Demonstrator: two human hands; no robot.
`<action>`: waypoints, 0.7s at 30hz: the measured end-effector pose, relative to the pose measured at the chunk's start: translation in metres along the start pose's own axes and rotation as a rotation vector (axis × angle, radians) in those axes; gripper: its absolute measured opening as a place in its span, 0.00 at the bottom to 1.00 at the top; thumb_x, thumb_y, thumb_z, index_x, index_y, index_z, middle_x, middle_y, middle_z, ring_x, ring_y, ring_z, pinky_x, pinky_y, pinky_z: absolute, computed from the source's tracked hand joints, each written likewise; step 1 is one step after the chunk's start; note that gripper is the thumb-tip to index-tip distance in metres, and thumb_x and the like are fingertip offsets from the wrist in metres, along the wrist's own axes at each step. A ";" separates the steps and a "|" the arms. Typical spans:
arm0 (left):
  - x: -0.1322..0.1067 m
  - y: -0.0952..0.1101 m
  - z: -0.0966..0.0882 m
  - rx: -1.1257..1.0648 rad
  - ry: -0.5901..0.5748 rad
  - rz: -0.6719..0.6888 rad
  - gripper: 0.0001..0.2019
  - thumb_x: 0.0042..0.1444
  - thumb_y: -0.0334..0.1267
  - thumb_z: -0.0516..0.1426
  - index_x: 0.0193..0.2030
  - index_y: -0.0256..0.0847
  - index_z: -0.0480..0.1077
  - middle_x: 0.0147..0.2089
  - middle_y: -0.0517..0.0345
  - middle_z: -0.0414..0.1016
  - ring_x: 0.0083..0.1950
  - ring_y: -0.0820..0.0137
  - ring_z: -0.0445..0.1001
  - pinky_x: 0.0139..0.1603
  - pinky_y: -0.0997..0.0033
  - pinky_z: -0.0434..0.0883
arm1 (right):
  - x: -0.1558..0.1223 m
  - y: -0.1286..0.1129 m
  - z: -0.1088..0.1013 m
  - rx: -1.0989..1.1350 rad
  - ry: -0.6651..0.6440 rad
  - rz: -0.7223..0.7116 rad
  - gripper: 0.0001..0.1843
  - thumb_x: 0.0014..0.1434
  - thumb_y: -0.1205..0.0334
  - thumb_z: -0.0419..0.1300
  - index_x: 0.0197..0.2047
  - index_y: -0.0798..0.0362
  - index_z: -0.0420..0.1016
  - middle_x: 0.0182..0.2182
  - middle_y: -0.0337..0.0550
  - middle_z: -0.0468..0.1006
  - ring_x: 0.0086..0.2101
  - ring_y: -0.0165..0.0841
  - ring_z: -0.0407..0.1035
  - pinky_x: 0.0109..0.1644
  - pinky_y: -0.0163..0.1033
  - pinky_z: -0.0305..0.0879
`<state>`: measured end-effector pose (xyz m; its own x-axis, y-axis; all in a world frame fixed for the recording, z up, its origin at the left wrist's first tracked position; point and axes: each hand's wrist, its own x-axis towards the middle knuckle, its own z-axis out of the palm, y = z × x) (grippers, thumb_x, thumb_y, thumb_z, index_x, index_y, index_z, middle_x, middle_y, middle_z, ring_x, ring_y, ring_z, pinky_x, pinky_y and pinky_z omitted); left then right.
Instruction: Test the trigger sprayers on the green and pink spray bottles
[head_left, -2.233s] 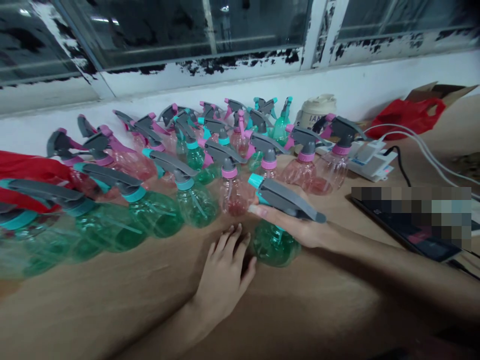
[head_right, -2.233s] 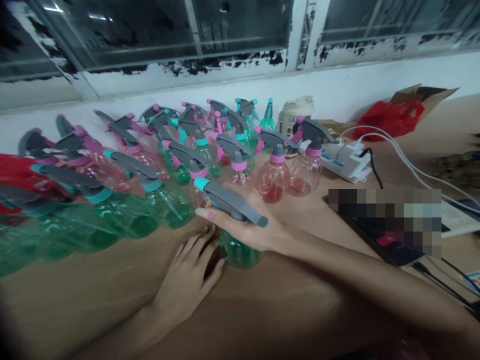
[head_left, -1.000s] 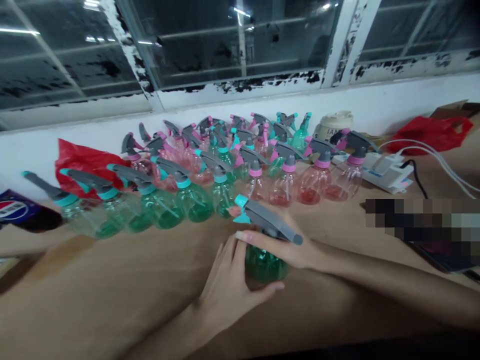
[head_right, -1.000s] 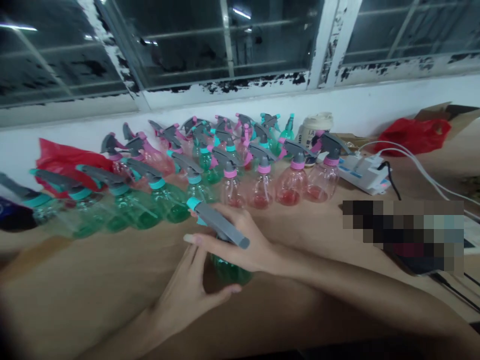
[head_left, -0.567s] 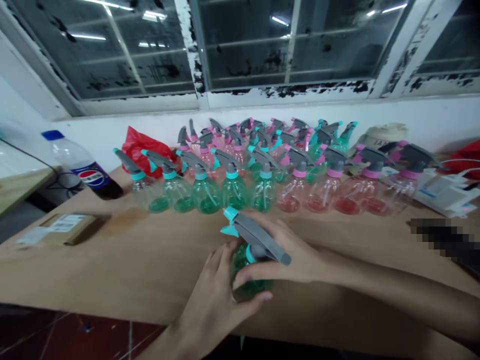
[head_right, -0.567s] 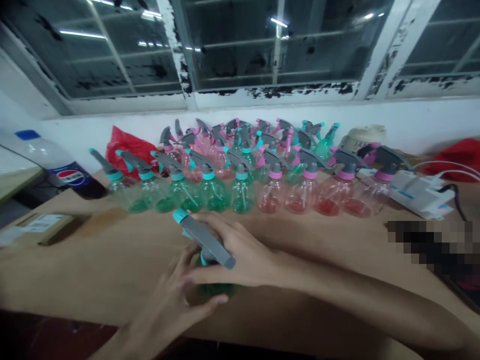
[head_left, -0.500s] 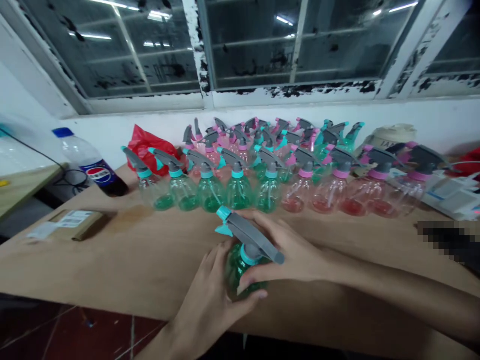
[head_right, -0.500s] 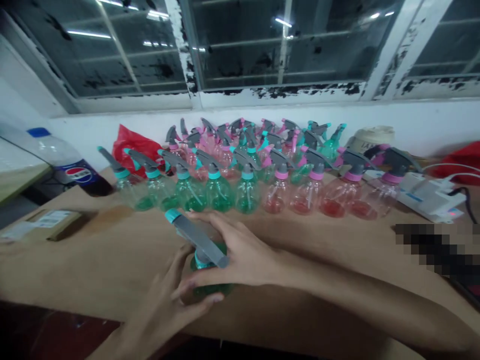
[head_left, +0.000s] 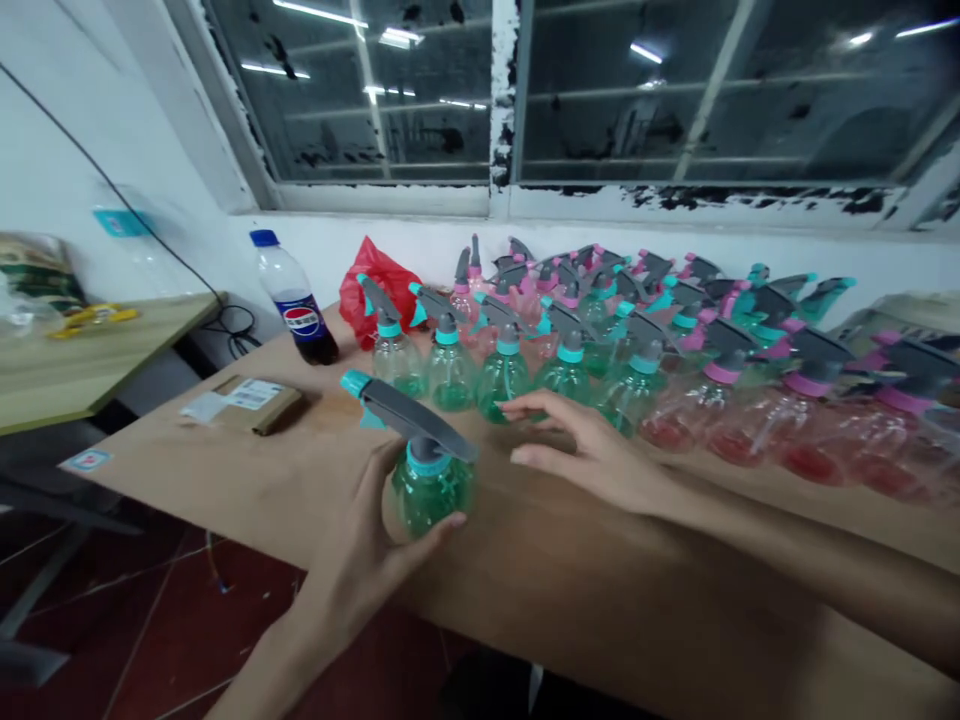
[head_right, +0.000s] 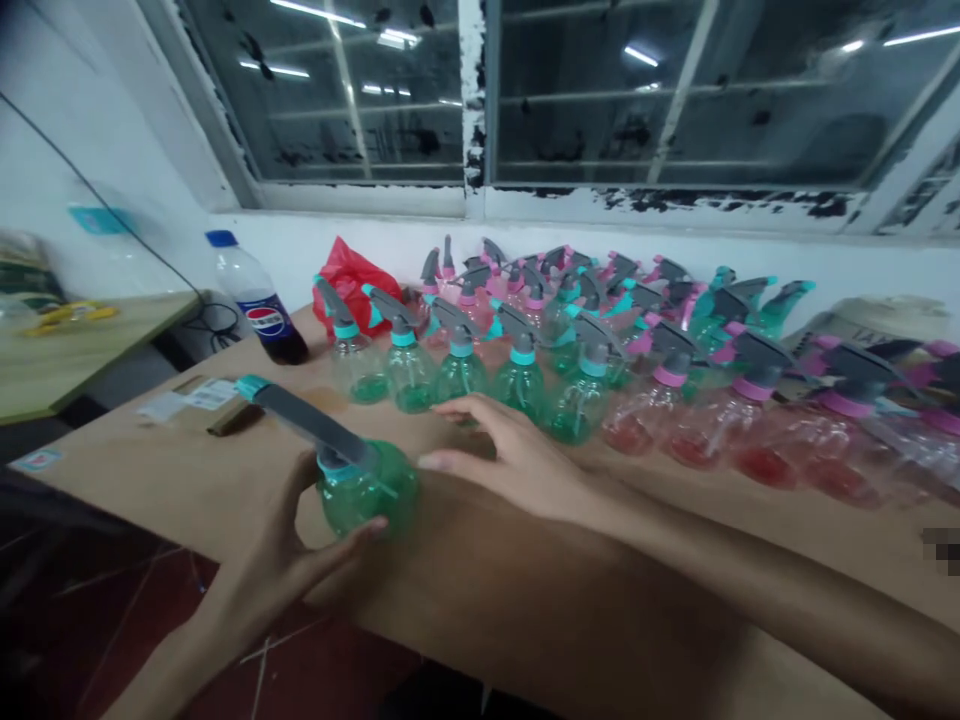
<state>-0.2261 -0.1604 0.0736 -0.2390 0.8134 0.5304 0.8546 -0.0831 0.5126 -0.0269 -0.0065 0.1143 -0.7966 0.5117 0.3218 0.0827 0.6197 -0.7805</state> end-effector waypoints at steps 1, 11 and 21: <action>0.002 -0.008 -0.005 0.011 0.026 -0.003 0.28 0.53 0.51 0.61 0.57 0.46 0.59 0.52 0.52 0.69 0.52 0.55 0.71 0.51 0.52 0.71 | 0.010 -0.004 0.003 -0.003 0.011 -0.005 0.20 0.57 0.50 0.61 0.51 0.47 0.68 0.51 0.44 0.74 0.46 0.37 0.71 0.50 0.48 0.68; 0.033 -0.101 -0.054 -0.002 0.291 -0.162 0.31 0.46 0.54 0.64 0.53 0.40 0.63 0.50 0.48 0.70 0.50 0.55 0.72 0.48 0.52 0.72 | 0.136 -0.054 0.015 -0.566 0.277 -0.482 0.08 0.60 0.60 0.57 0.36 0.53 0.76 0.36 0.43 0.81 0.39 0.37 0.73 0.57 0.50 0.55; 0.076 -0.145 -0.058 0.096 0.269 -0.236 0.30 0.48 0.50 0.64 0.55 0.38 0.63 0.52 0.46 0.71 0.52 0.53 0.71 0.50 0.52 0.69 | 0.233 -0.032 0.051 -0.912 0.215 -0.279 0.22 0.62 0.51 0.52 0.41 0.61 0.78 0.36 0.54 0.79 0.42 0.48 0.71 0.57 0.64 0.47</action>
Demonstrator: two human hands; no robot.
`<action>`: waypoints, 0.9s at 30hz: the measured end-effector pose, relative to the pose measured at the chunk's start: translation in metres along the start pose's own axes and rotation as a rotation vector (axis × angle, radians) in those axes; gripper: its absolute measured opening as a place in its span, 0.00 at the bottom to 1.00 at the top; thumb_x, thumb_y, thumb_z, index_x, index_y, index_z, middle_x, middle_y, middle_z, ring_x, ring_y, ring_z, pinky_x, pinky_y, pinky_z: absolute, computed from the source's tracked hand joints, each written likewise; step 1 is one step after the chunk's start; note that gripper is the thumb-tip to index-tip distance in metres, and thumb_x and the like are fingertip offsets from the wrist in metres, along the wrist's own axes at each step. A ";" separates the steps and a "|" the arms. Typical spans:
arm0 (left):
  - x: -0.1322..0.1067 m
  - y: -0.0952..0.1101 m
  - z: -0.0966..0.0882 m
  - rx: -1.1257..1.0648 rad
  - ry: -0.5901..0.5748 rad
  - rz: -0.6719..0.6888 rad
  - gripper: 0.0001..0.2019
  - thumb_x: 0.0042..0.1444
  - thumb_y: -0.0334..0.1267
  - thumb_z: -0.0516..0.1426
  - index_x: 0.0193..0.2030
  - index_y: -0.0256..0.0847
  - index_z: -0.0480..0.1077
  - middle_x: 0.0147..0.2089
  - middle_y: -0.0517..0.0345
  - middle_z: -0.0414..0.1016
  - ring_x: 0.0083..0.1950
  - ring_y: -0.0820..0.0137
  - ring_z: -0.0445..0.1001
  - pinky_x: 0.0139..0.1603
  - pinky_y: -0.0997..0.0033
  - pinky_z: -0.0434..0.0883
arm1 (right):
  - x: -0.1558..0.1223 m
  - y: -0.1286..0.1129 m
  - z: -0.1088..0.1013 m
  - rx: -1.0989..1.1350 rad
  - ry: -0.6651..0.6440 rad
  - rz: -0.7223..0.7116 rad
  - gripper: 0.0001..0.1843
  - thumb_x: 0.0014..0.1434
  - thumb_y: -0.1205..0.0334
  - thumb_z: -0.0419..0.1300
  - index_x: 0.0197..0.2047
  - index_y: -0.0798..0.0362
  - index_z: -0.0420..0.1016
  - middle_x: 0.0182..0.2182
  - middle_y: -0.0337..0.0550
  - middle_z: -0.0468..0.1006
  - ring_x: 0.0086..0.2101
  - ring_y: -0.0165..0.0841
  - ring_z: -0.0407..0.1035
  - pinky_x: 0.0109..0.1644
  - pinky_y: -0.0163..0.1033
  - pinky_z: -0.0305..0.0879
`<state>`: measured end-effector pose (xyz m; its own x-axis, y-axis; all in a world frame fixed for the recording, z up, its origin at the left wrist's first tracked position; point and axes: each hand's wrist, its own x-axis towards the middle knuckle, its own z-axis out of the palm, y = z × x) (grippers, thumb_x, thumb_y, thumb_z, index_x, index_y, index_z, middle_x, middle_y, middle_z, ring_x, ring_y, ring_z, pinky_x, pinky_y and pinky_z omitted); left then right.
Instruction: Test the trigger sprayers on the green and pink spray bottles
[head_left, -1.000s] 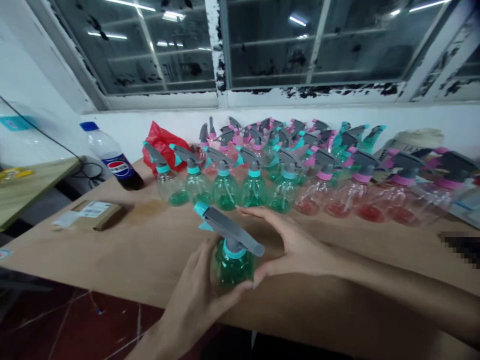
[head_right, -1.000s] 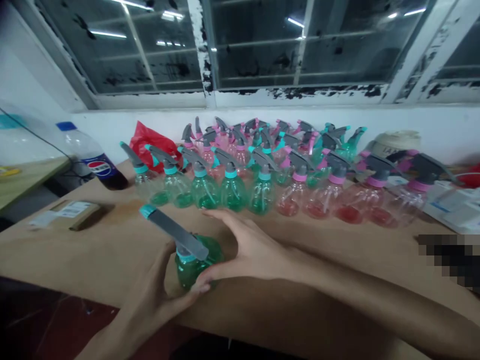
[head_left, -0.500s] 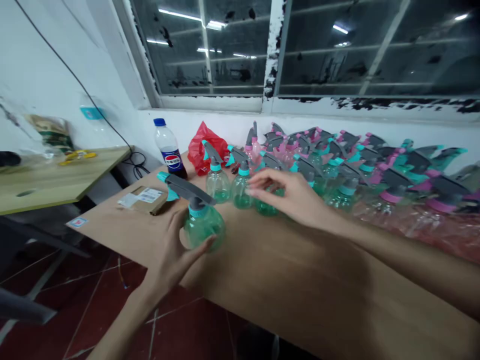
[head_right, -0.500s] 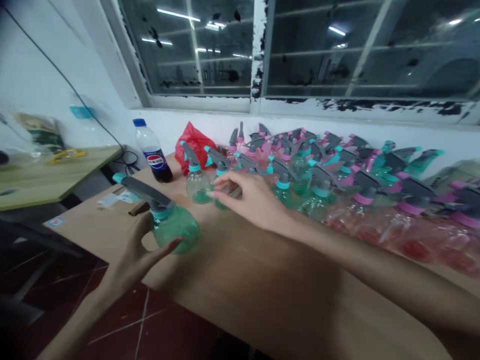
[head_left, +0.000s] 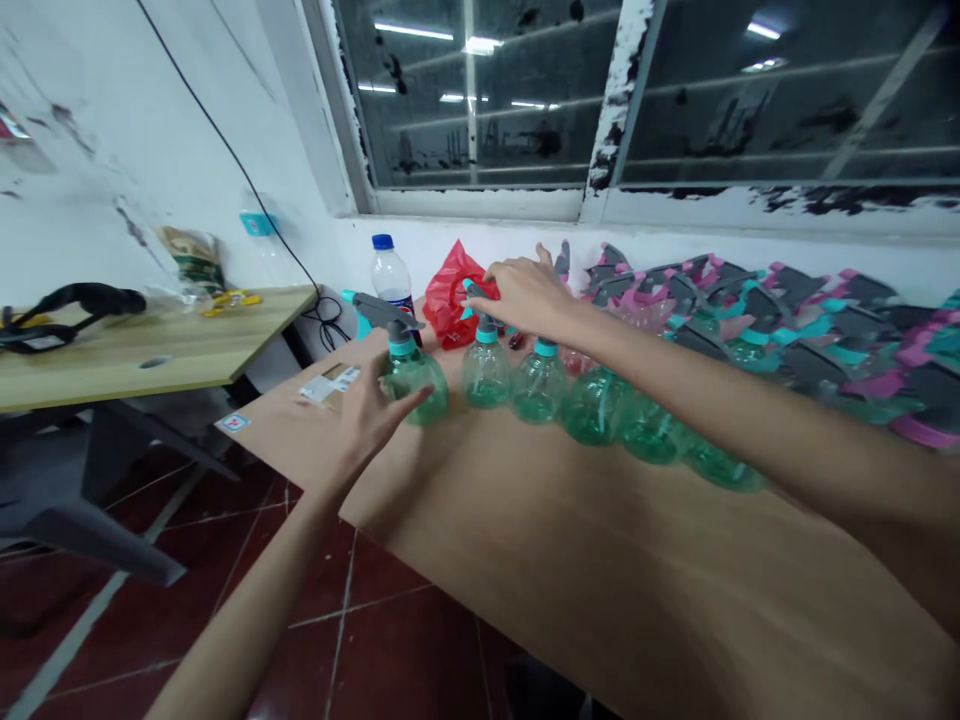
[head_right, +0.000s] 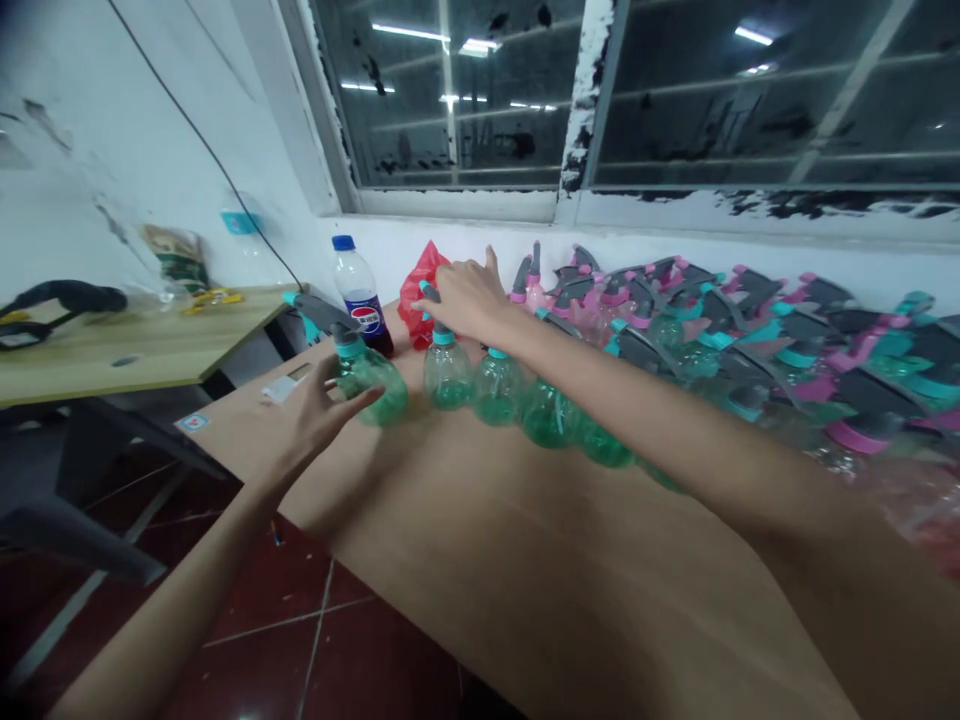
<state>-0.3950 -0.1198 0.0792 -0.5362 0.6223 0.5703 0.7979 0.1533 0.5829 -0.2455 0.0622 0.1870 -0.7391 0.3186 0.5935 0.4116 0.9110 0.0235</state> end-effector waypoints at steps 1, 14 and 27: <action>0.006 -0.001 0.003 0.003 -0.001 0.001 0.30 0.48 0.50 0.64 0.55 0.38 0.63 0.52 0.45 0.71 0.53 0.52 0.70 0.51 0.52 0.68 | 0.004 0.000 0.004 -0.012 -0.004 0.016 0.23 0.62 0.49 0.51 0.40 0.61 0.78 0.34 0.55 0.79 0.42 0.49 0.71 0.56 0.65 0.48; 0.053 -0.006 0.041 0.032 -0.116 0.035 0.30 0.47 0.44 0.64 0.55 0.39 0.60 0.49 0.48 0.72 0.52 0.52 0.71 0.51 0.54 0.67 | 0.018 -0.006 0.021 -0.052 -0.048 0.120 0.22 0.59 0.48 0.57 0.26 0.57 0.79 0.24 0.52 0.74 0.43 0.57 0.69 0.56 0.75 0.40; 0.050 -0.016 0.041 0.047 -0.139 0.012 0.32 0.48 0.46 0.63 0.57 0.36 0.59 0.53 0.43 0.71 0.55 0.51 0.69 0.53 0.53 0.66 | 0.001 -0.006 0.017 -0.005 0.094 0.029 0.23 0.61 0.53 0.51 0.28 0.57 0.81 0.32 0.53 0.79 0.45 0.51 0.68 0.60 0.67 0.40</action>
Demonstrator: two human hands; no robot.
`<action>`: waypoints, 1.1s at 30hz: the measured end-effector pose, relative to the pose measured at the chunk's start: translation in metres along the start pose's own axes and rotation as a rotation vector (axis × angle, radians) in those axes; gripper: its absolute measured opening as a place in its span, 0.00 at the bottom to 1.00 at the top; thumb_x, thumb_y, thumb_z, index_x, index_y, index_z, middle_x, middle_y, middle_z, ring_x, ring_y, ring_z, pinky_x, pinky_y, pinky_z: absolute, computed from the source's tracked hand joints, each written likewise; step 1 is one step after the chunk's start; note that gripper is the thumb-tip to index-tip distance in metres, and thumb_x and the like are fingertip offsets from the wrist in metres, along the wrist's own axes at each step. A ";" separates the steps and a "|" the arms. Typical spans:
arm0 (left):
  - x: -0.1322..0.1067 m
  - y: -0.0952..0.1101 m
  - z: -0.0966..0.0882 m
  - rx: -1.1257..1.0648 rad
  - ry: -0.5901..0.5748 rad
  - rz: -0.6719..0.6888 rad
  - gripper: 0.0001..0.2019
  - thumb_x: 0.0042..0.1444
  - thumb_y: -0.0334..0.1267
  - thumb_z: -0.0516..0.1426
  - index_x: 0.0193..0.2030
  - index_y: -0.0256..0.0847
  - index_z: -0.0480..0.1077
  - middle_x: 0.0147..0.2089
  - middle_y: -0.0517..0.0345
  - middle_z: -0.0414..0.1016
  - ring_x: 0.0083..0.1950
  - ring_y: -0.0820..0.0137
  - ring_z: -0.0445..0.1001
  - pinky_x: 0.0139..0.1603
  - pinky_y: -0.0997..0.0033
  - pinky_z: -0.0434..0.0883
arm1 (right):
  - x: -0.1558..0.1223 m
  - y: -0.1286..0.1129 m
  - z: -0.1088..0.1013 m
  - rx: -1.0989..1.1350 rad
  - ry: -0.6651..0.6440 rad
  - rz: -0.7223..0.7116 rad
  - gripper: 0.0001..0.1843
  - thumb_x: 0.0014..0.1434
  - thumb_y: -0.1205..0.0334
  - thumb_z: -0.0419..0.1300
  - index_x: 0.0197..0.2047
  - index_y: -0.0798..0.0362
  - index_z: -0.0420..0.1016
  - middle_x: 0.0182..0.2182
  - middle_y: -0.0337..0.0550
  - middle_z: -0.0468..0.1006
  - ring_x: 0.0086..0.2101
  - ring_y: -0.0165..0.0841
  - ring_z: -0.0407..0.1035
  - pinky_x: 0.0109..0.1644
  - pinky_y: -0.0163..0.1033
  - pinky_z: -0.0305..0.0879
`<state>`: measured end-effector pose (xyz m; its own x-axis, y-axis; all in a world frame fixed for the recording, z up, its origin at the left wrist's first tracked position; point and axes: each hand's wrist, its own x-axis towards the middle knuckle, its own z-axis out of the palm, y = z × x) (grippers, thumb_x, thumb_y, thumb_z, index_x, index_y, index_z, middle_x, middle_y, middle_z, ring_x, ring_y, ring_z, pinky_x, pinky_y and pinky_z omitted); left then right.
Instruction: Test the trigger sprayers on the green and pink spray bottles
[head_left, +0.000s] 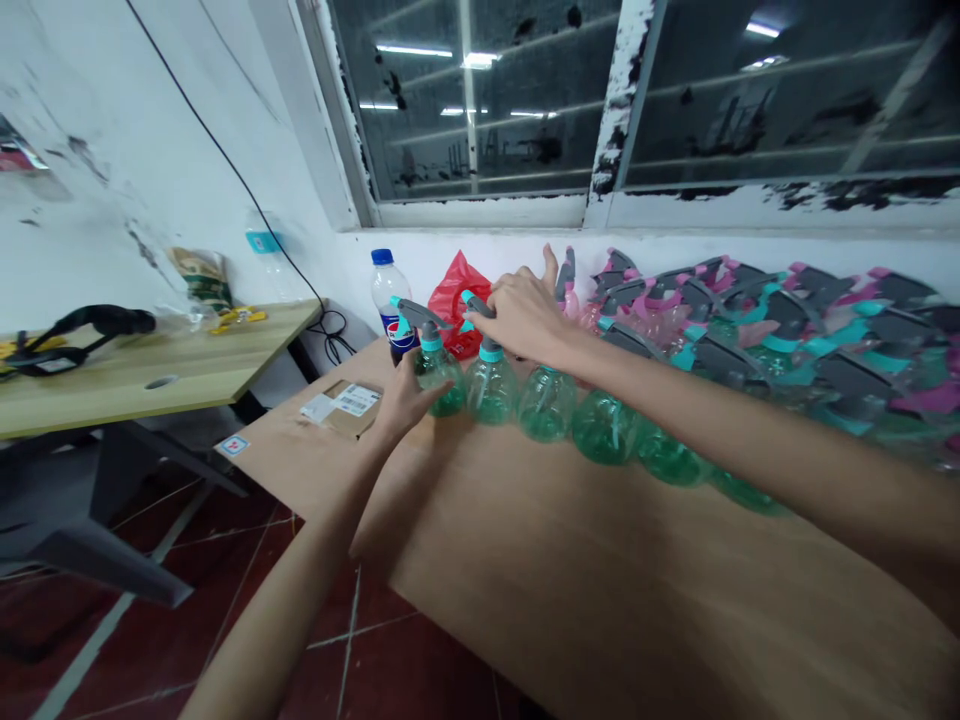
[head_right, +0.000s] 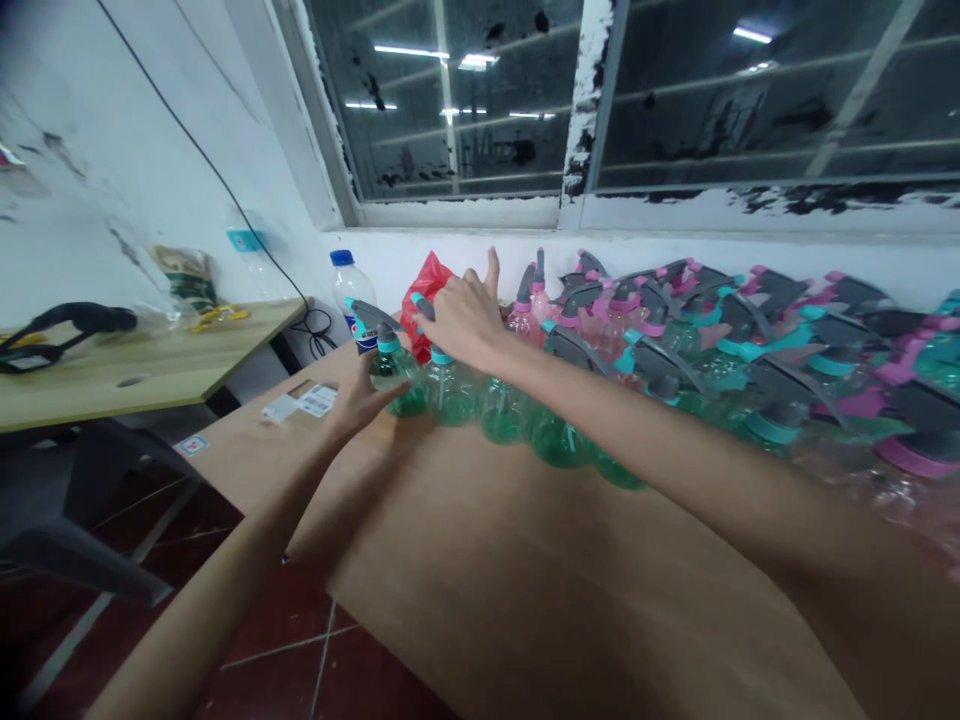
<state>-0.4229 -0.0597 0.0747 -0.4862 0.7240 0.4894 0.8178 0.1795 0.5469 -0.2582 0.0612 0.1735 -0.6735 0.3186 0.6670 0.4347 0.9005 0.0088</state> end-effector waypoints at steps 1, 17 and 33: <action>0.001 -0.001 0.001 -0.001 0.002 -0.005 0.32 0.48 0.46 0.63 0.57 0.36 0.59 0.53 0.43 0.71 0.55 0.51 0.69 0.53 0.53 0.66 | -0.003 -0.001 -0.003 0.007 0.017 -0.015 0.23 0.61 0.53 0.50 0.28 0.57 0.81 0.33 0.53 0.79 0.45 0.50 0.68 0.60 0.66 0.40; -0.060 0.051 -0.015 -0.127 0.228 0.017 0.27 0.57 0.50 0.57 0.59 0.38 0.61 0.58 0.41 0.66 0.60 0.51 0.65 0.52 0.52 0.68 | -0.099 -0.008 -0.103 0.128 -0.098 -0.127 0.21 0.61 0.55 0.55 0.19 0.54 0.70 0.29 0.41 0.77 0.35 0.35 0.68 0.51 0.49 0.48; -0.189 0.261 0.066 -0.222 -0.535 0.387 0.36 0.53 0.52 0.61 0.64 0.43 0.51 0.61 0.45 0.62 0.61 0.52 0.64 0.57 0.50 0.65 | -0.232 0.075 -0.211 0.059 -0.180 0.054 0.20 0.60 0.56 0.57 0.19 0.54 0.66 0.28 0.38 0.75 0.34 0.31 0.68 0.52 0.45 0.49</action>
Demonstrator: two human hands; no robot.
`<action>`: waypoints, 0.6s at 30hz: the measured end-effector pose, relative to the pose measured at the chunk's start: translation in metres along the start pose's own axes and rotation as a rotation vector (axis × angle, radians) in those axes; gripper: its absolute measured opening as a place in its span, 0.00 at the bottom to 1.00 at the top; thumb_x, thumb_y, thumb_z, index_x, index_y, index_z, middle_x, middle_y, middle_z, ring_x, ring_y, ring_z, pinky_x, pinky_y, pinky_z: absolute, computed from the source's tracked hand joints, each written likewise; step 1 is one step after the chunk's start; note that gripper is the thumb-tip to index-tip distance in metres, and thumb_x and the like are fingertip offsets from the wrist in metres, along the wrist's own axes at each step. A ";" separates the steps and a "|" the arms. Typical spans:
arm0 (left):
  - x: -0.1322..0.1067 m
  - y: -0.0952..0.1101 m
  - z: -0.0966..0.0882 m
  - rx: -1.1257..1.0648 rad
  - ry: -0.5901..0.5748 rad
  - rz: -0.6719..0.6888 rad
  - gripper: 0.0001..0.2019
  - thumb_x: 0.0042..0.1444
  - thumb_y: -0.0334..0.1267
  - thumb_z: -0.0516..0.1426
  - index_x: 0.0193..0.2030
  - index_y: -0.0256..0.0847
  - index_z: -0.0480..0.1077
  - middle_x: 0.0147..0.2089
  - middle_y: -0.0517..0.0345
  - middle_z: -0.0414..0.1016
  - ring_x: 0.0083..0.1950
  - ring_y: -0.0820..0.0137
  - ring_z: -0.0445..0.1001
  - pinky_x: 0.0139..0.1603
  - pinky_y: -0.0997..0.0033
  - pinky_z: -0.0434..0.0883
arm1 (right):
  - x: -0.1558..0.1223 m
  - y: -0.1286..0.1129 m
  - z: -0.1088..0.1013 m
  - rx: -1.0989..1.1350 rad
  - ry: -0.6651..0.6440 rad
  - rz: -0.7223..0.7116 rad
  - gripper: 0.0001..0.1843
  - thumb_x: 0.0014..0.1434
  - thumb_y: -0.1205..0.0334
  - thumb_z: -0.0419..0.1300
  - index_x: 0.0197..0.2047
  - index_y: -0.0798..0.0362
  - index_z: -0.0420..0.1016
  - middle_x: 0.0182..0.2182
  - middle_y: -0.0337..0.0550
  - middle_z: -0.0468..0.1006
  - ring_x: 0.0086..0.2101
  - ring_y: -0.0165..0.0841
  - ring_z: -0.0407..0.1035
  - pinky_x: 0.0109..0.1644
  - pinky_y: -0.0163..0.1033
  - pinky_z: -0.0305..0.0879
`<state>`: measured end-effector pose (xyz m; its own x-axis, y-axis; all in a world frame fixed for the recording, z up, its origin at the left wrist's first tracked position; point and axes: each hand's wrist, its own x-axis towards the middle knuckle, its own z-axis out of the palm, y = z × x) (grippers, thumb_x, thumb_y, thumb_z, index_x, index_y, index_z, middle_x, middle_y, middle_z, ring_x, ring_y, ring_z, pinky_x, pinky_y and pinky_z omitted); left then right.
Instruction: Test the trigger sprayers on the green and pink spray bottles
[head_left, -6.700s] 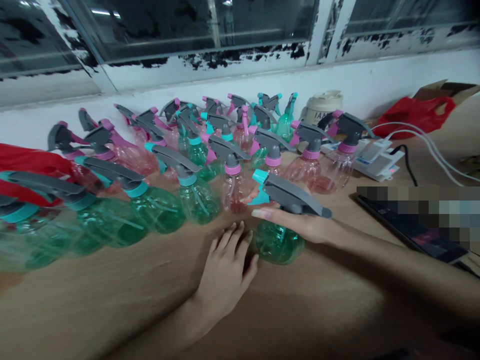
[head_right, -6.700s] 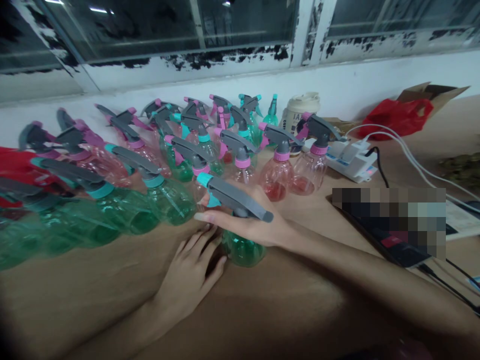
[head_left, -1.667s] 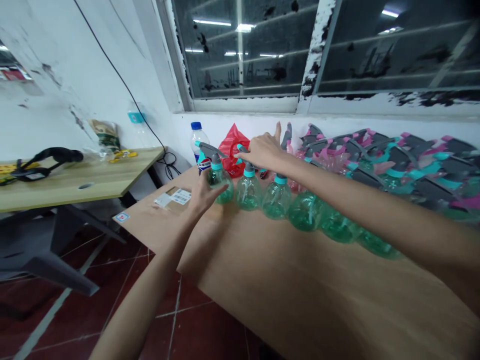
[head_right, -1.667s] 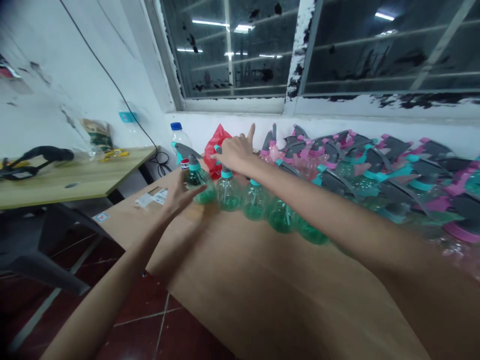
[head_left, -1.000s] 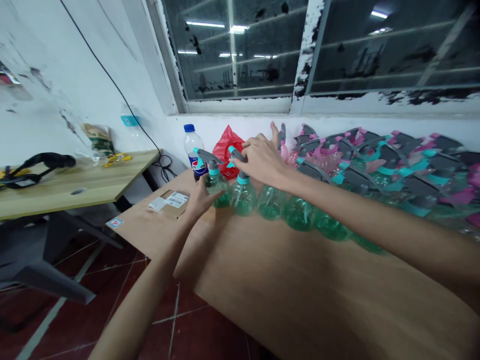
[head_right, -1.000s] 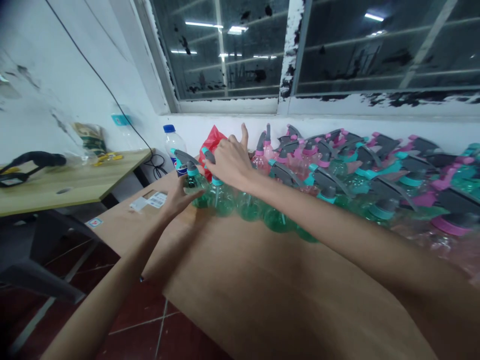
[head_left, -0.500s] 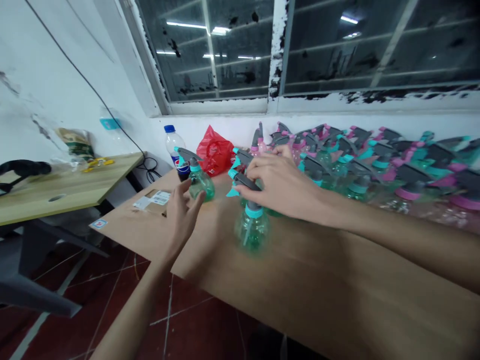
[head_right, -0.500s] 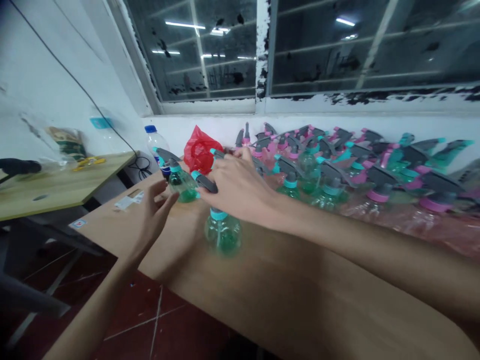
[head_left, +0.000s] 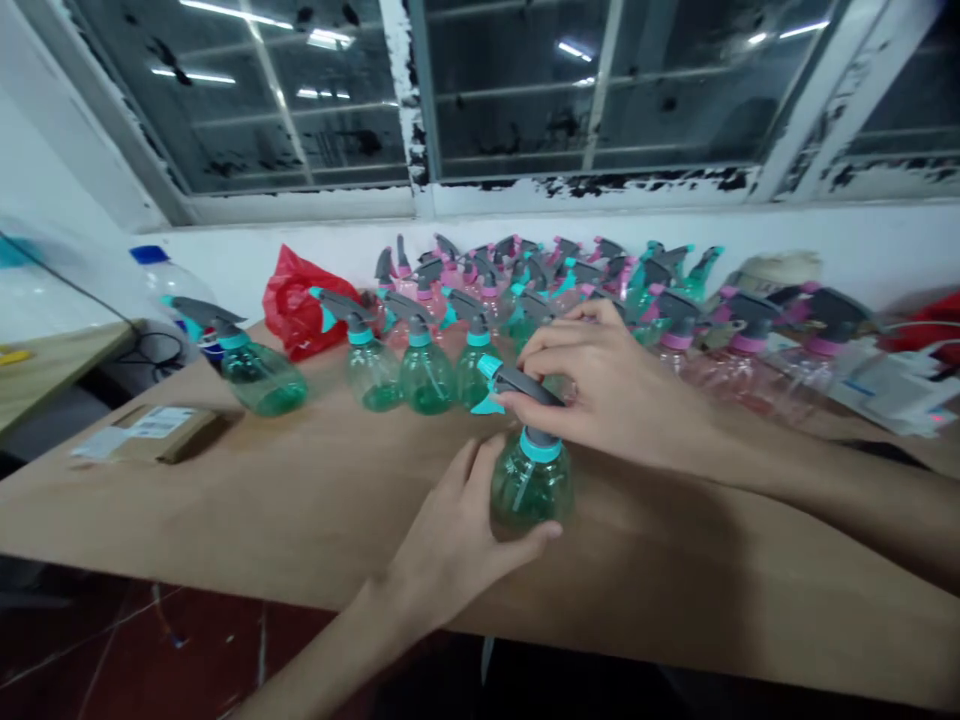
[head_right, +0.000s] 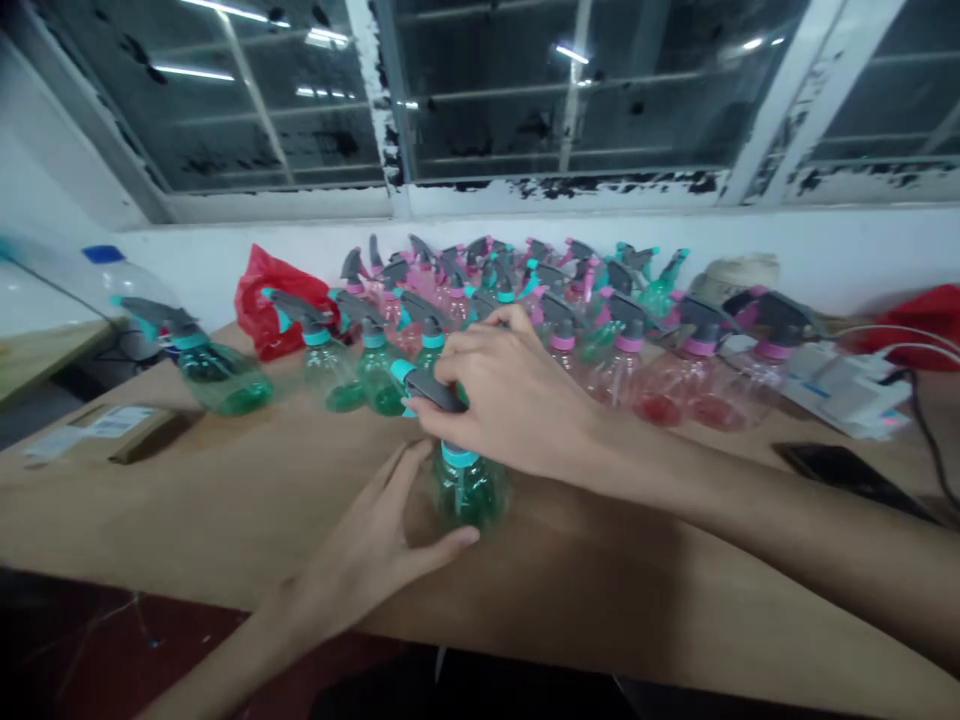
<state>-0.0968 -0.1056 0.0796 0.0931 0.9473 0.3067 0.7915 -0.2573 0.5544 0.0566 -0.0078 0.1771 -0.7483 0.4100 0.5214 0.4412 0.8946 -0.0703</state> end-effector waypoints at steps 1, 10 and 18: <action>0.006 0.005 0.007 0.006 -0.009 0.014 0.37 0.52 0.51 0.62 0.63 0.42 0.51 0.60 0.44 0.62 0.61 0.52 0.64 0.57 0.50 0.65 | -0.007 0.006 -0.005 -0.006 0.002 0.013 0.20 0.60 0.56 0.57 0.19 0.54 0.65 0.26 0.37 0.74 0.32 0.30 0.67 0.50 0.44 0.50; 0.049 0.045 0.052 -0.045 -0.061 0.096 0.33 0.52 0.48 0.63 0.61 0.47 0.54 0.58 0.50 0.65 0.60 0.53 0.65 0.57 0.49 0.65 | -0.066 0.057 -0.032 0.121 0.067 0.217 0.25 0.60 0.49 0.57 0.18 0.52 0.56 0.20 0.34 0.63 0.24 0.27 0.58 0.30 0.36 0.51; 0.065 0.050 0.067 -0.123 -0.103 0.092 0.29 0.50 0.50 0.64 0.56 0.48 0.59 0.56 0.50 0.66 0.58 0.50 0.67 0.53 0.45 0.67 | -0.103 0.091 -0.038 0.382 -0.129 0.290 0.25 0.50 0.40 0.62 0.46 0.46 0.71 0.42 0.38 0.76 0.41 0.37 0.71 0.40 0.40 0.63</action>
<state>-0.0105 -0.0437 0.0752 0.2280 0.9317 0.2828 0.6978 -0.3589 0.6199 0.1923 0.0246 0.1491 -0.6876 0.6486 0.3264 0.4455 0.7318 -0.5158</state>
